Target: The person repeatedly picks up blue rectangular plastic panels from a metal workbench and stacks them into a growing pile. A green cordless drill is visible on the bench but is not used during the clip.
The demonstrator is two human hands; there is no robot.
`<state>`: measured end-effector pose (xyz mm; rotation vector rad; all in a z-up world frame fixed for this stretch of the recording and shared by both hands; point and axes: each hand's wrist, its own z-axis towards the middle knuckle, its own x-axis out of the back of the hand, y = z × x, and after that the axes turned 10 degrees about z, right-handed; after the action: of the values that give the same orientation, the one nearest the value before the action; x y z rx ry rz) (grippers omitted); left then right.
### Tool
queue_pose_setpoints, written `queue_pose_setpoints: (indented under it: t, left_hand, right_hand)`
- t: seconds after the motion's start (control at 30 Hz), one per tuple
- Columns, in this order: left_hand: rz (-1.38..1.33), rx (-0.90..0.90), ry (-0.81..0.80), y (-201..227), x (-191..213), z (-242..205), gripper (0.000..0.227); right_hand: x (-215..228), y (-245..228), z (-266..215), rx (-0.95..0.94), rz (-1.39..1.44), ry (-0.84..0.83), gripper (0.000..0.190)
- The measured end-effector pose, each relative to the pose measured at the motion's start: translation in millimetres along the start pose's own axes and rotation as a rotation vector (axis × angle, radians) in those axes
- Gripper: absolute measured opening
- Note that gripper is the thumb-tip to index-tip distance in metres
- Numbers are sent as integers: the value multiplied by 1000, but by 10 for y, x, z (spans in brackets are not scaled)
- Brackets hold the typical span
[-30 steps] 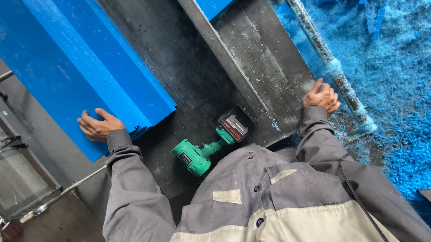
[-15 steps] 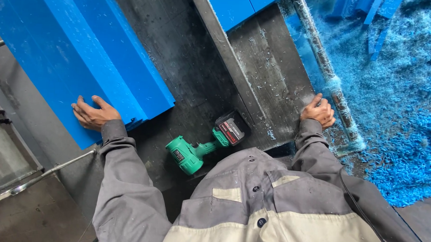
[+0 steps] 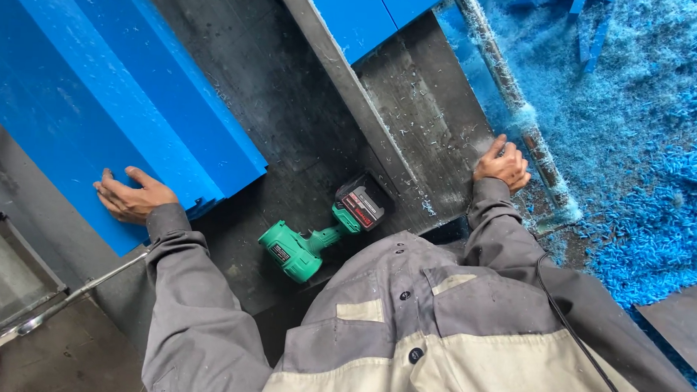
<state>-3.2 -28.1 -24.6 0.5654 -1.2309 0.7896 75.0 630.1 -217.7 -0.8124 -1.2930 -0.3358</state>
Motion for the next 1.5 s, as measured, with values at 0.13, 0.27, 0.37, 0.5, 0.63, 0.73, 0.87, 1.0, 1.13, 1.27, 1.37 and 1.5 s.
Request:
queue_pose_setpoints:
  t: [0.13, 0.27, 0.37, 0.5, 0.63, 0.73, 0.87, 1.0, 1.13, 1.27, 1.37, 1.5]
  left_hand:
    - [10, 0, 10, -20, -23, 9, 40]
    - [13, 8, 0, -18, -17, 14, 40]
    - [10, -1, 4, -11, -15, 4, 41]
    - [10, 4, 0, 1, 3, 5, 41]
    - [21, 1, 2, -20, -10, -11, 41]
    - [8, -2, 25, -9, -25, -8, 40]
    - [10, -18, 45, -22, -53, 13, 43]
    - [14, -13, 44, -40, -62, -1, 42]
    - [6, -34, 66, -24, -18, -24, 42]
    - [10, -18, 20, 9, 30, -54, 42]
    - [5, -19, 35, 7, 35, -42, 42]
    - [-14, -66, 90, -13, 11, -60, 41]
  right_hand:
    - [2, 27, 2, 0, -3, -20, 65]
    - [13, 6, 0, 15, -24, -15, 65]
    - [28, -12, 4, 20, -15, -4, 63]
    - [66, -50, -7, -1, 12, -41, 62]
    - [34, 33, 0, 15, 26, -31, 62]
    - [-43, 108, 78, -43, 59, -161, 79]
    - [177, -566, 214, 378, 301, 96, 38]
    - [340, -1531, 336, 892, 648, 98, 19]
    - [149, -2118, 426, 1083, 603, -104, 13]
    - [-136, -2636, 460, 1222, 473, -106, 12]
    - [-405, -2769, 484, 1203, 406, -226, 30]
    - [-377, -2698, 436, 1166, 348, -343, 50]
